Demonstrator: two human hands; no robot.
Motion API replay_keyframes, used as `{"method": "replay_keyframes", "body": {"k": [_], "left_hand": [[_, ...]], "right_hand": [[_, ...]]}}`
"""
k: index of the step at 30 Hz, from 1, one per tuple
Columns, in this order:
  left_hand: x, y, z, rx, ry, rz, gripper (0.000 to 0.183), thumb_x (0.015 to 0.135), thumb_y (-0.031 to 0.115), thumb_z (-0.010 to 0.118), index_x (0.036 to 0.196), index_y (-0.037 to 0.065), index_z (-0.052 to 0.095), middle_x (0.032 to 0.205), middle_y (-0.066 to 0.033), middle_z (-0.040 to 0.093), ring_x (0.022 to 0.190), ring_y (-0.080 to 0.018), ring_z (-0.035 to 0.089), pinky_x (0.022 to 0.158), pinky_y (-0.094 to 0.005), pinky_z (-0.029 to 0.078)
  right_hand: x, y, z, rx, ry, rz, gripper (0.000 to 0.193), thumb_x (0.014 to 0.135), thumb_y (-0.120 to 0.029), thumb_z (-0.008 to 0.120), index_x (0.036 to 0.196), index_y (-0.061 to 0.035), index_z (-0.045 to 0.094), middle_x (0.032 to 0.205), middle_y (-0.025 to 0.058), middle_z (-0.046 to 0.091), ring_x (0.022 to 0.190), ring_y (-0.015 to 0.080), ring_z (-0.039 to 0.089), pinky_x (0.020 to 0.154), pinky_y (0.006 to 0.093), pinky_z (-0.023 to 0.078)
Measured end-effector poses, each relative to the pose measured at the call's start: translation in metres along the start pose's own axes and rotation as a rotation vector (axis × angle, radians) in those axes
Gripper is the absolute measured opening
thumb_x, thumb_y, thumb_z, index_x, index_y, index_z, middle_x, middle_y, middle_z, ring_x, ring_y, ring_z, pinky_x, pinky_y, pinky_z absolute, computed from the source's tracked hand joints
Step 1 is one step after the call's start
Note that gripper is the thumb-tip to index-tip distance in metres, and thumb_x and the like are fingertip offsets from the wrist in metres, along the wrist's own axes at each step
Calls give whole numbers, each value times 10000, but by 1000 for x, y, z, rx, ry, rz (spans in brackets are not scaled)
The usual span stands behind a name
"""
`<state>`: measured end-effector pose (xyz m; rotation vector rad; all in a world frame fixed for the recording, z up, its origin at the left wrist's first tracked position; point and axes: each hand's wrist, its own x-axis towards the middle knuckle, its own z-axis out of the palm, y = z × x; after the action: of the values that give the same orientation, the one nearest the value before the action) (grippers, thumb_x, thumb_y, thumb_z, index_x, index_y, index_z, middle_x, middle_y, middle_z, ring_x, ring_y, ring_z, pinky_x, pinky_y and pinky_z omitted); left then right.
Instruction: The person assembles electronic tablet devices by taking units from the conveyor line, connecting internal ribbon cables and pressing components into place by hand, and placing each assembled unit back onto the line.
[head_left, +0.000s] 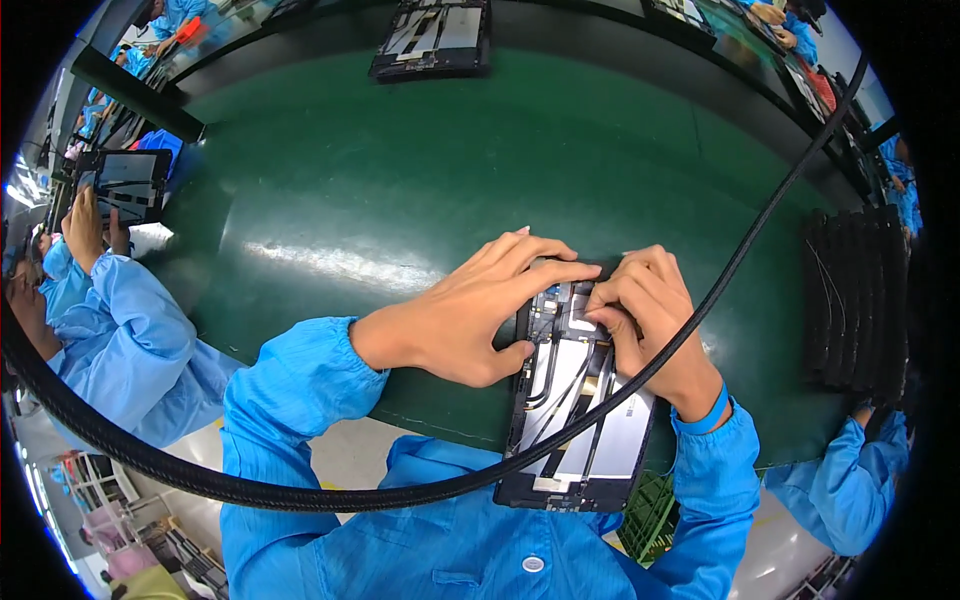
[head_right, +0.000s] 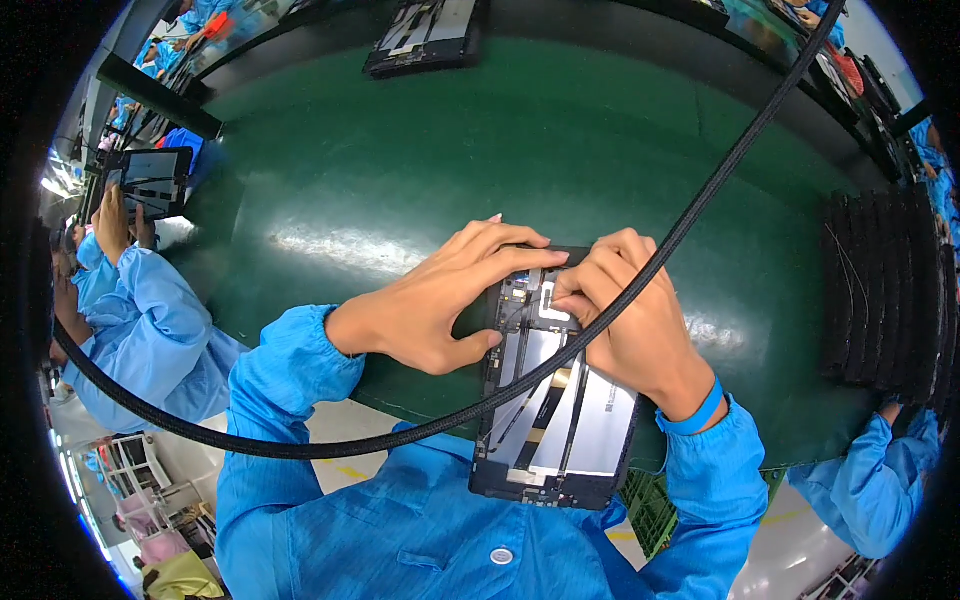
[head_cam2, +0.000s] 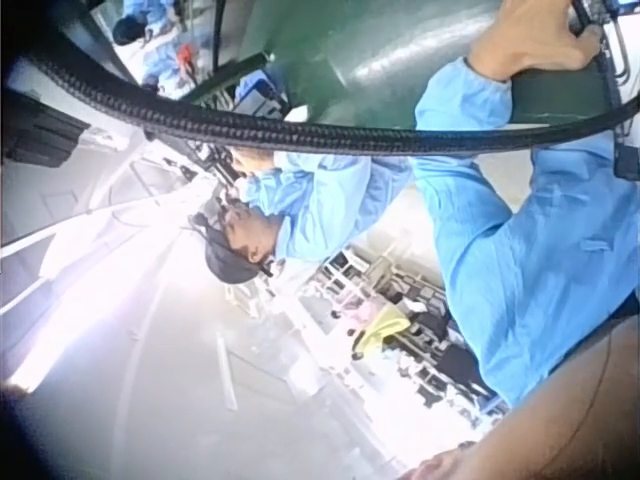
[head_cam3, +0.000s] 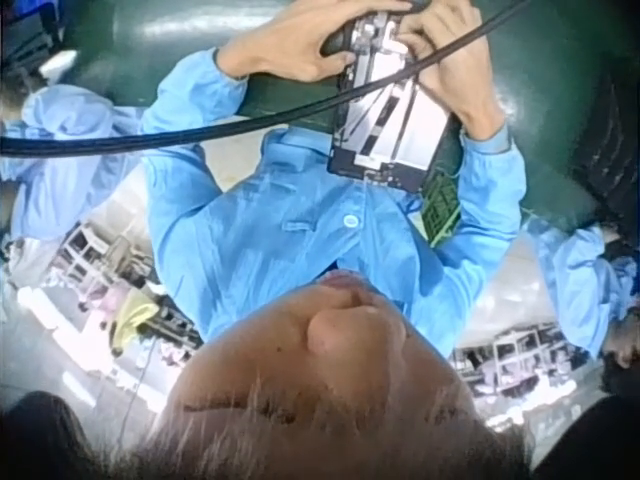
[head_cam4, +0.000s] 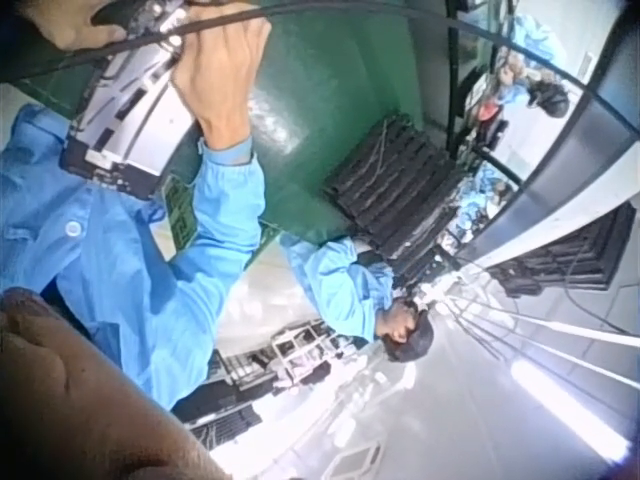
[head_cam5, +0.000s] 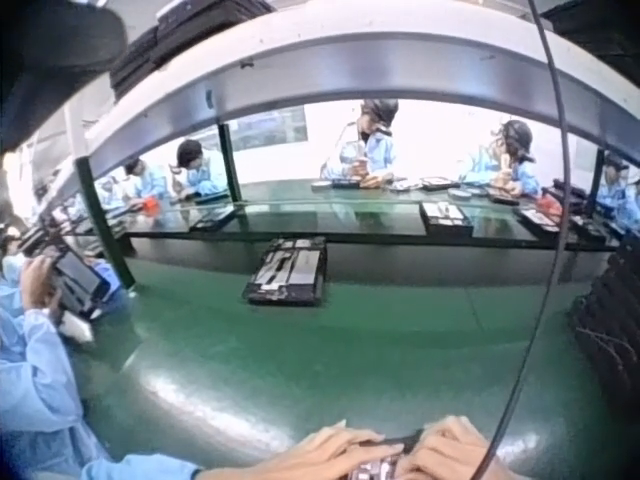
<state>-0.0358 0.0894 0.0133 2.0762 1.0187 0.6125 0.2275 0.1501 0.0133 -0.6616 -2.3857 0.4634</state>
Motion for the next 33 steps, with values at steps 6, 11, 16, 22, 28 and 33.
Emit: {"method": "replay_keyframes", "body": {"k": [6,11,16,22,28,33], "left_hand": [[0,-1,4,50,48,27,976,783,-16,773,1687,152,447,1616,-230,444,1532,-485,404,1359,-638,200],[1,-1,4,0,53,1,926,807,-16,731,1679,123,454,1587,-231,467,1516,-479,421,1357,-639,202],[0,-2,8,53,103,47,929,789,-5,722,1673,109,461,1573,-235,475,1499,-479,438,1349,-654,212],[0,-3,11,81,132,60,933,763,-13,707,1658,112,478,1542,-236,496,1460,-489,462,1336,-654,250],[-4,-4,13,72,210,102,879,748,6,719,1602,103,532,1504,-234,522,1403,-474,495,1288,-630,328],[-16,0,16,72,297,119,668,719,32,737,1382,97,694,1391,-188,612,1307,-413,556,1199,-611,413]], "right_hand": [[-2,-2,-9,45,-95,11,189,752,-70,884,863,-87,732,899,62,657,916,313,589,812,446,439],[4,-11,-20,87,-219,148,173,783,-106,882,841,-85,720,876,62,623,910,313,555,826,449,431],[-3,-6,-14,129,-227,161,209,782,-148,894,824,-89,698,863,61,595,898,311,531,836,442,413],[-4,-7,-11,186,-200,202,190,774,-135,860,789,-101,674,829,53,571,874,290,517,816,432,385],[-4,-11,0,137,-127,271,185,744,-119,834,758,-111,650,777,36,559,836,273,520,784,430,366],[-3,-13,-6,118,-139,276,206,724,-122,848,727,-117,642,781,33,566,848,275,524,794,425,377]]}}
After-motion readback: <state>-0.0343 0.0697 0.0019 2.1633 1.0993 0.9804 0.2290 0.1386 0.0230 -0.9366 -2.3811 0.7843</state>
